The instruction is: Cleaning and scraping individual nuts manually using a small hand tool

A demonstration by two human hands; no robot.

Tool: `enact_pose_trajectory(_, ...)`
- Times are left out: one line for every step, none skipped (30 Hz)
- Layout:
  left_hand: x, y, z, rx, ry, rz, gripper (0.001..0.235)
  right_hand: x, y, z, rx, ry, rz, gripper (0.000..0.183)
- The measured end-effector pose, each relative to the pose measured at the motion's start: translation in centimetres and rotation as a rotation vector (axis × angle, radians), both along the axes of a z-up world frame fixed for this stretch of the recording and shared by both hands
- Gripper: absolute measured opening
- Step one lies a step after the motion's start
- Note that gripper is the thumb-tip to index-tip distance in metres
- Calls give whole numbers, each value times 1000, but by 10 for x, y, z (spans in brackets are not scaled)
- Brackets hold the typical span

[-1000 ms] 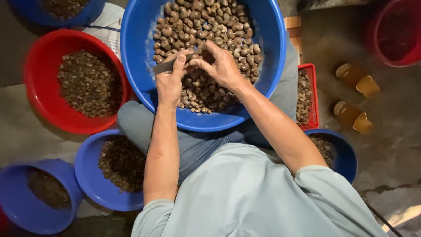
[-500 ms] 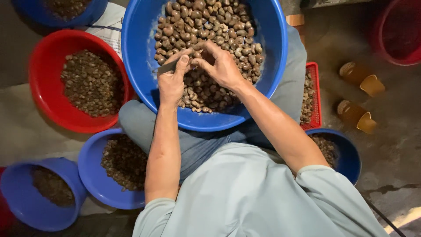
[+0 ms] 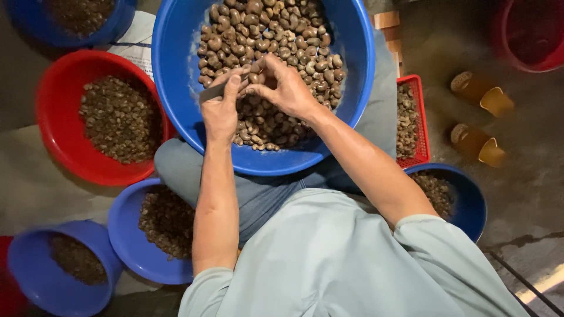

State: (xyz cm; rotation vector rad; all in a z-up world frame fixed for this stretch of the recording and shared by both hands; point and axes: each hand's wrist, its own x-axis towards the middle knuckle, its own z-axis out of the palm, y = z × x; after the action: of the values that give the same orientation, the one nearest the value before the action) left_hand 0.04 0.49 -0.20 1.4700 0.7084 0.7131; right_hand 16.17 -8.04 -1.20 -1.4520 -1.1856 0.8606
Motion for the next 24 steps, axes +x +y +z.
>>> enact_pose_trajectory(0, 1, -4, -23, -7, 38, 29, 0, 0, 5, -25, 16, -4, 28)
enact_pose_trajectory(-1, 2, -7, -46, -15, 75, 32, -2, 1, 11, -49, 32, -9, 27)
enact_pose_trajectory(-1, 1, -7, -46, -16, 82, 32, 0, 2, 14, -49, 31, -2, 27)
enact_pose_trajectory(-2, 0, -6, -67, -22, 95, 37, 2, 4, 17, -62, 117, -70, 24)
enact_pose_trajectory(-3, -1, -6, -90, -27, 108, 42, 4, 4, 20, -78, 203, -138, 23)
enact_pose_trajectory(-4, 1, -12, -93, -28, 115, 42, 8, 5, 16, -82, 201, -132, 23)
enact_pose_trajectory(-5, 3, -19, -53, 31, 174, 39, 14, 6, 11, -122, 417, -232, 26)
enact_pose_trajectory(-7, 5, -25, -13, 89, 233, 37, 18, 8, 8, -163, 632, -335, 31)
enact_pose_trajectory(-6, 5, -25, -17, 85, 243, 37, 19, 8, 5, -169, 626, -326, 31)
enact_pose_trajectory(-6, 6, -26, -12, 118, 252, 34, 19, 8, 2, -186, 657, -350, 24)
enact_pose_trajectory(-6, 6, -26, -10, 151, 261, 33, 20, 7, 0, -204, 686, -375, 20)
enact_pose_trajectory(-5, 6, -24, -15, 146, 270, 33, 18, 4, 2, -210, 679, -367, 20)
enact_pose_trajectory(-5, 4, -22, 17, 153, 249, 33, 15, 2, 4, -267, 573, -307, 25)
enact_pose_trajectory(-6, 3, -21, 50, 160, 227, 33, 13, 1, 5, -321, 466, -246, 39)
enact_pose_trajectory(-6, 4, -25, 42, 162, 243, 33, 10, 3, 0, -331, 463, -231, 39)
enact_pose_trajectory(-7, 5, -29, 31, 167, 245, 35, 7, 4, -5, -331, 233, -102, 29)
enact_pose_trajectory(-6, 6, -33, 21, 171, 239, 38, 5, 5, -10, -325, 5, 19, 22)
enact_pose_trajectory(-8, 3, -28, 14, 173, 248, 38, 0, 4, -8, -331, 5, 29, 22)
enact_pose_trajectory(-7, 3, -22, 12, 186, 237, 37, -3, 4, -6, -389, -24, 94, 20)
enact_pose_trajectory(-6, 2, -16, 11, 199, 225, 36, -5, 4, -3, -446, -53, 160, 19)
enact_pose_trajectory(-6, 4, -19, 5, 192, 224, 36, -2, 1, 0, -451, -59, 158, 19)
enact_pose_trajectory(-5, 5, -22, 51, 156, 222, 32, 1, -1, 2, -395, -86, 136, 17)
enact_pose_trajectory(-4, 4, -26, 92, 119, 219, 29, 5, -6, 4, -342, -114, 114, 17)
enact_pose_trajectory(-5, 3, -23, 83, 111, 217, 29, 13, -20, 20, -351, -121, 111, 17)
